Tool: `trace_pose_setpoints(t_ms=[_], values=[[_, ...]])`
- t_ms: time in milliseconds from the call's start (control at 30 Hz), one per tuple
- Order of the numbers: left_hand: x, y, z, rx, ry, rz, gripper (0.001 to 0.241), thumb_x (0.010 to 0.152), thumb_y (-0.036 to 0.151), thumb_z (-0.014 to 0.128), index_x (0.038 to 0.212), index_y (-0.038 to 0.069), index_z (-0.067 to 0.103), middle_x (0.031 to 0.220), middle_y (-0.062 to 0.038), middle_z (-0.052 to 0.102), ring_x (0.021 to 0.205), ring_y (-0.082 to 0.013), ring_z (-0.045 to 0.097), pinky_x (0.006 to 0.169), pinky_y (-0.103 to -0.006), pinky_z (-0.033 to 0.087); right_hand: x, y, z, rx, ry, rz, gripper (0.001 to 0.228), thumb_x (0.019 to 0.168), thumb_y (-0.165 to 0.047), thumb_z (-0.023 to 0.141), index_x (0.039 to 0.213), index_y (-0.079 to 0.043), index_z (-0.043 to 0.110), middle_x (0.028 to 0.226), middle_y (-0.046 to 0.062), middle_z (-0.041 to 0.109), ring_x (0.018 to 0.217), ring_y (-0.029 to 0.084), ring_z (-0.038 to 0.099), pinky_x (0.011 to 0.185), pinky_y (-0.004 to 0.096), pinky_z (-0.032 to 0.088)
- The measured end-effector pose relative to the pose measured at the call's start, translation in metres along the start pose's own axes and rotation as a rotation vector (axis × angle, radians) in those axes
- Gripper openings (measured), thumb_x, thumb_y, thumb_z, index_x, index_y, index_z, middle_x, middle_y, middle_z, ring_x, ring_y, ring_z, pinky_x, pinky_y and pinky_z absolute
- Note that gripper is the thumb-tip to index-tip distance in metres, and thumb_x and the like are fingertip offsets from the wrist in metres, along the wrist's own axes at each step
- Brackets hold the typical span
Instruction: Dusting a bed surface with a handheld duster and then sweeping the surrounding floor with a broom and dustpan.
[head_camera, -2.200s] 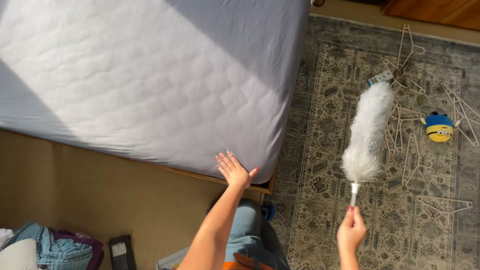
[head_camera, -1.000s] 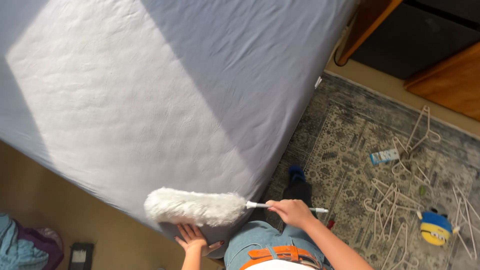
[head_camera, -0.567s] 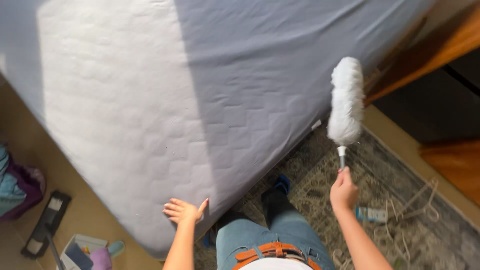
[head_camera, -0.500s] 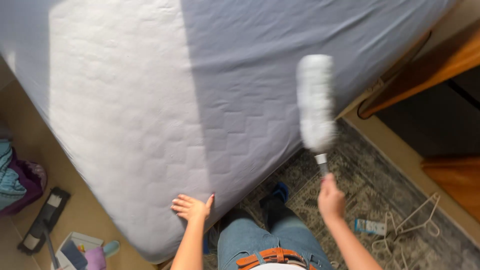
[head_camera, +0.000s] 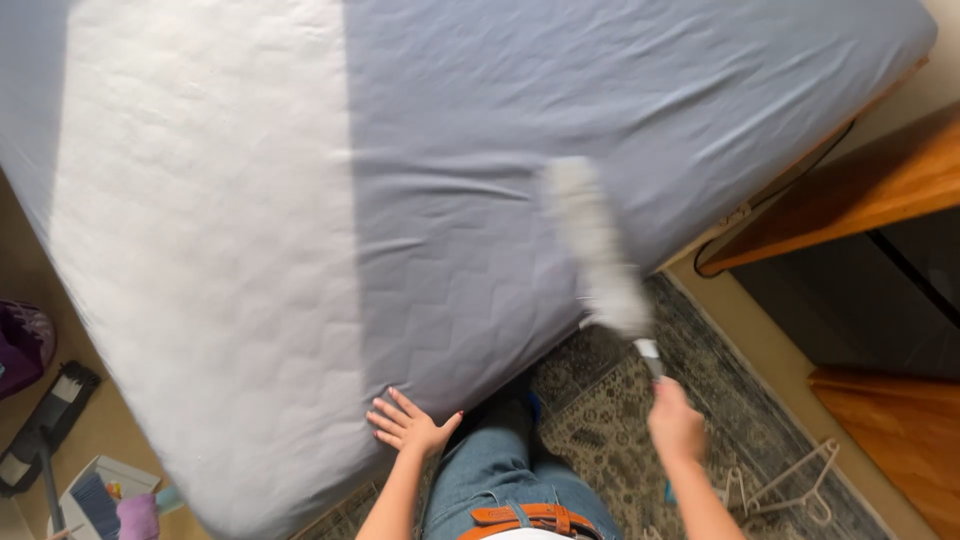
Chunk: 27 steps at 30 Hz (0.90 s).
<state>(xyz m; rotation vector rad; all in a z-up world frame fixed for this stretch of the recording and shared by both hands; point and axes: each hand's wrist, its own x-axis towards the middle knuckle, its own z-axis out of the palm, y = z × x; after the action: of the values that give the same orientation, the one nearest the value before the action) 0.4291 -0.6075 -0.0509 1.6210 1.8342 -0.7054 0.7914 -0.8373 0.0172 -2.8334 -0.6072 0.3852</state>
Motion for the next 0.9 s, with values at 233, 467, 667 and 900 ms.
trace_pose_setpoints(t_ms=[233, 467, 667, 900], values=[[0.102, 0.127, 0.003, -0.37, 0.185, -0.175, 0.153, 0.07, 0.09, 0.065, 0.156, -0.004, -0.02, 0.157, -0.045, -0.024, 0.146, -0.0583, -0.029, 0.12, -0.0659, -0.011, 0.079, 0.027, 0.006, 0.013, 0.182, 0.068, 0.028, 0.113, -0.04, 0.05, 0.129, -0.027, 0.068, 0.072, 0.02, 0.07, 0.066, 0.043, 0.068, 0.056, 0.055, 0.051], [0.091, 0.186, -0.045, -0.162, 0.178, 0.051, 0.153, 0.072, 0.087, 0.066, 0.155, -0.008, -0.019, 0.158, -0.042, -0.024, 0.149, -0.0579, -0.021, 0.122, -0.0635, -0.003, 0.047, -0.166, 0.002, 0.325, -0.285, -0.634, 0.026, 0.097, -0.033, 0.059, 0.115, -0.022, 0.074, 0.062, 0.005, 0.068, 0.048, 0.02, 0.062, 0.042, 0.036, 0.047], [0.054, 0.163, -0.056, -0.091, 0.222, 0.199, 0.148, 0.067, 0.086, 0.066, 0.16, 0.005, -0.016, 0.162, -0.037, -0.019, 0.152, -0.0534, -0.01, 0.123, -0.0628, 0.006, 0.08, -0.237, -0.015, 0.168, -0.545, -1.082, 0.024, 0.098, -0.032, 0.063, 0.117, -0.02, 0.072, 0.072, 0.01, 0.069, 0.064, 0.032, 0.068, 0.056, 0.046, 0.053], [0.071, 0.148, -0.02, -0.164, 0.709, 0.378, 0.135, 0.066, 0.084, 0.056, 0.157, 0.005, -0.007, 0.157, -0.038, -0.008, 0.145, -0.0577, -0.009, 0.113, -0.0692, 0.006, 0.232, -0.139, -0.017, 0.376, -0.516, -0.364, 0.03, 0.096, -0.028, 0.061, 0.122, -0.02, 0.074, 0.099, 0.006, 0.081, 0.084, 0.021, 0.081, 0.075, 0.035, 0.061]])
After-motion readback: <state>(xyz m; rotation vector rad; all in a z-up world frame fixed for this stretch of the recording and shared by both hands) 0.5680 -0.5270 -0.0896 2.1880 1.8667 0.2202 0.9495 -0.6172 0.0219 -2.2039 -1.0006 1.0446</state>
